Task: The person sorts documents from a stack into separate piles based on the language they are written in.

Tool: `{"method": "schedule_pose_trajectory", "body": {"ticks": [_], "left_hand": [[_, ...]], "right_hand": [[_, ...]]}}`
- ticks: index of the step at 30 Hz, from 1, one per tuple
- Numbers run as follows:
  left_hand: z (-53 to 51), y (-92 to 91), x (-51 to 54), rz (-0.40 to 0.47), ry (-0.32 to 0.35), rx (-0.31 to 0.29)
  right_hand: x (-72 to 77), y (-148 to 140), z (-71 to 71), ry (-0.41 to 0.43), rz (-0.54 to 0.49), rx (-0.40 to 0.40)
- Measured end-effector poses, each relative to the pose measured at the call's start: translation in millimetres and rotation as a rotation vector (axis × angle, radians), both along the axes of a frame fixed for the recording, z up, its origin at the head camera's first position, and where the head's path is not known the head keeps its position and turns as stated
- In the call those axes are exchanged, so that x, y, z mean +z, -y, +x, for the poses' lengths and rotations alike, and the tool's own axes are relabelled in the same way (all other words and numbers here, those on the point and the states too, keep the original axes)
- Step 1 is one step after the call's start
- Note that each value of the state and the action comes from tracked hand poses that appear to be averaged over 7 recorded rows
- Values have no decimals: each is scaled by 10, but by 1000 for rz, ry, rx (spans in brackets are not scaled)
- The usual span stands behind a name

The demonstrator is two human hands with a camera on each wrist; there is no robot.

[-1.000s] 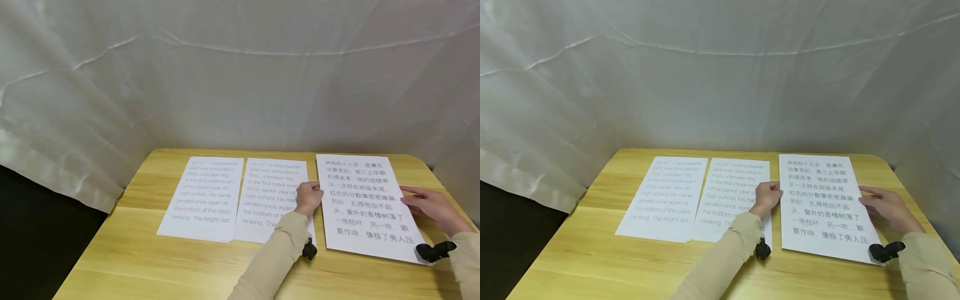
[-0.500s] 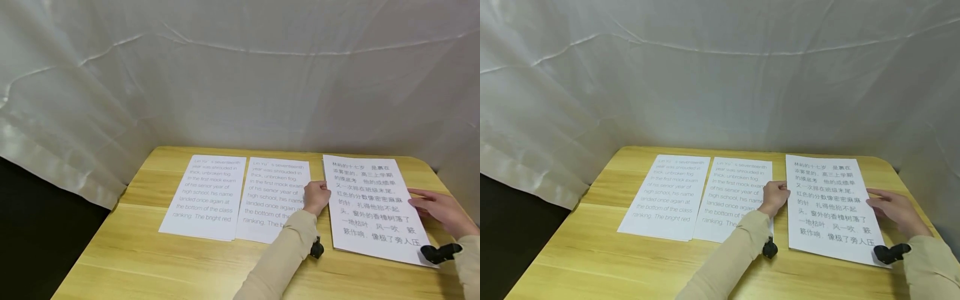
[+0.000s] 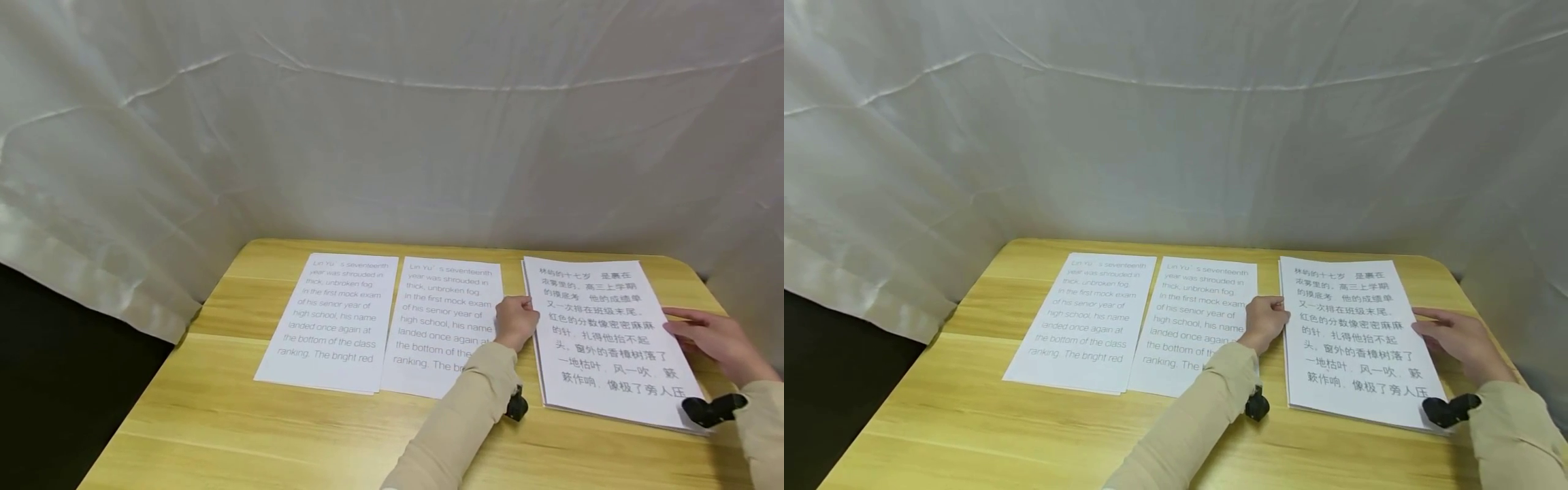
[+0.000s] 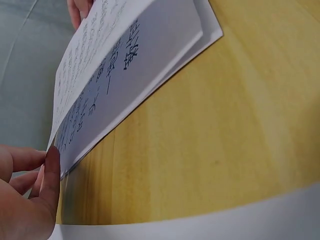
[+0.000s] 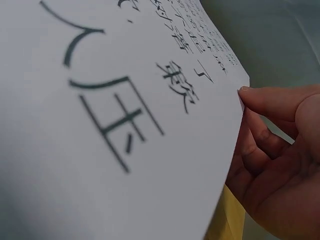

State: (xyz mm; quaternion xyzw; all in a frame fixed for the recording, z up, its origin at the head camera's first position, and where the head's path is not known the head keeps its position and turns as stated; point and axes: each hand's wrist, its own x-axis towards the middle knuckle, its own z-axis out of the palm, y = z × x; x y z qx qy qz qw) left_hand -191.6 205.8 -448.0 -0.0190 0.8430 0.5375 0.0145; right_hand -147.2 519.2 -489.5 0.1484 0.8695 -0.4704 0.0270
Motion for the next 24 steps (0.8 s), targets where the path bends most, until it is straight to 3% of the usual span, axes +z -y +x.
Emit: {"method": "schedule_pose_trajectory", "body": {"ticks": [8,16,24], "left_hand": [[-7,26,-6,-10,-5,-5],[-8,29,-7,-45,-11,-32],[-10,92,27,-59,-24,-81]], "right_hand": [[1,39,-1,21,53,21],[-113,-9,-16,8,97,2],[-47,73,36,-32,121,16]]}}
